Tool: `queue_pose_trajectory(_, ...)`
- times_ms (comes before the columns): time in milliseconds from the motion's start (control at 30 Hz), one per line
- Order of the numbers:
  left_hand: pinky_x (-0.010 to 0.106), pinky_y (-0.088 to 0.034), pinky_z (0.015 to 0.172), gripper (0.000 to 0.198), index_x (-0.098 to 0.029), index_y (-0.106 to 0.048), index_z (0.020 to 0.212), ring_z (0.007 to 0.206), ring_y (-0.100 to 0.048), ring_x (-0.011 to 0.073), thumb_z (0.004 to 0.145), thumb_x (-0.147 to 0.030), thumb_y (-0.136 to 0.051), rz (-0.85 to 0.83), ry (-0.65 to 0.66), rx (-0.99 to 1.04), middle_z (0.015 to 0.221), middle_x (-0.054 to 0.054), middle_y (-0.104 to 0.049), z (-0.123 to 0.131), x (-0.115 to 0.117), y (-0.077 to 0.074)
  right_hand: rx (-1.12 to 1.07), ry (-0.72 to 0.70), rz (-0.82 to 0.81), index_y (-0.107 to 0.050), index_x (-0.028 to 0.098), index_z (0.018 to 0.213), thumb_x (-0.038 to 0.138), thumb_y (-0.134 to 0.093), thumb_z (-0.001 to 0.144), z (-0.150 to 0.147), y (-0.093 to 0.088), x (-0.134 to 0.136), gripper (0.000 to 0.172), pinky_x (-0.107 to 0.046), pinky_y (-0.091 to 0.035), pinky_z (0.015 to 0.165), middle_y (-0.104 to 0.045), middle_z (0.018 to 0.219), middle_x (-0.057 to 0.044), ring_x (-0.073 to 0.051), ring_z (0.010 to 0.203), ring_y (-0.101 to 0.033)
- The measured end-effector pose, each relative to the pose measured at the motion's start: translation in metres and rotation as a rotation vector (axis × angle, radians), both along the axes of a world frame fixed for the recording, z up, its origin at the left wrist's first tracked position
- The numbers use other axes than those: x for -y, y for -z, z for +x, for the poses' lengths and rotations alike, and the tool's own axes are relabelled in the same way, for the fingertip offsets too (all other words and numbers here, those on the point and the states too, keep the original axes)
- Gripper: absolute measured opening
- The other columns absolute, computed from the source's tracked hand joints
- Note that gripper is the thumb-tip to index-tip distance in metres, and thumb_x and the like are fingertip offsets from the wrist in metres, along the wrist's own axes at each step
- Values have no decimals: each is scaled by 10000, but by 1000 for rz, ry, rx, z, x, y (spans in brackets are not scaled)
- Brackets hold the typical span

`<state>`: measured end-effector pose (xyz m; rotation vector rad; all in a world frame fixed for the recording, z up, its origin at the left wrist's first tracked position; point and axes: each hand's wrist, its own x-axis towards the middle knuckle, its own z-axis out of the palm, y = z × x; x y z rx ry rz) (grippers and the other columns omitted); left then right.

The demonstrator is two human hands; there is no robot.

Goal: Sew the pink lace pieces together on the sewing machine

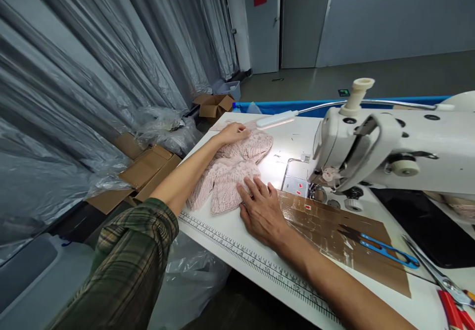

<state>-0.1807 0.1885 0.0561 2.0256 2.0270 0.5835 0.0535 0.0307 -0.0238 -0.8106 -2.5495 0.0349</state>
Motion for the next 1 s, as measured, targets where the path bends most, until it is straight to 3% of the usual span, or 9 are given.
queue_pose_trajectory(133,306,-453,800,262,-142,-647,860,877,-610,237,770,-366,-749,-20,-28,14,951,93,-686,-1,-6,22,-7,-13,-27,-550,197,1424,326,-425,971,1,-1,-1,488,-560,-388,1070,-498,1518,-140,-353,1396,-419)
queue_pose_trajectory(300,313,-443,920,145,-153,-674,939,964,-600,209,827,-246,-672,104,-35,62,1088,92,-673,-9,9,26,-37,-25,-48,-557,191,1417,307,-425,969,1,0,-2,481,-569,-379,1069,-500,1513,-150,-360,1392,-418)
queue_pose_trajectory(400,318,-434,921,47,-168,-654,861,955,-599,209,839,-209,-650,171,-21,103,1000,75,-680,-8,18,23,-41,-24,-57,-556,184,1415,304,-415,974,1,1,-1,479,-565,-375,1079,-507,1505,-150,-355,1393,-413)
queue_pose_trajectory(533,306,-419,773,96,-198,-562,826,745,-562,186,886,-241,-622,241,-9,182,731,5,-596,-8,28,15,-19,-21,-81,-544,177,1427,303,-396,980,1,1,0,487,-559,-370,1099,-502,1509,-142,-347,1401,-404)
queue_pose_trajectory(733,248,-366,645,229,-220,-458,880,620,-495,135,982,-404,-550,447,-62,359,675,-43,-473,-37,42,-21,6,-12,-107,-547,183,1422,306,-388,984,2,-4,1,482,-565,-363,1121,-493,1515,-143,-345,1417,-388)
queue_pose_trajectory(800,233,-362,604,309,-223,-444,872,581,-477,121,980,-496,-543,527,-81,460,667,-51,-454,-50,51,-41,8,-9,-124,-542,187,1428,304,-391,982,2,-5,2,485,-571,-360,1127,-489,1519,-143,-347,1422,-383)
queue_pose_trajectory(867,223,-358,565,391,-222,-447,831,542,-457,111,906,-548,-650,660,-71,708,640,-63,-435,-58,65,-63,9,-14,-157,-536,185,1435,298,-398,977,2,-7,2,491,-584,-350,1138,-476,1527,-148,-350,1430,-375)
queue_pose_trajectory(1000,198,-363,587,374,-197,-462,720,577,-452,94,895,-437,-691,938,-15,902,644,-60,-390,-52,106,-108,-45,-76,-316,-522,143,1444,342,-473,941,9,-14,-1,543,-590,-325,1171,-436,1542,-192,-352,1449,-353)
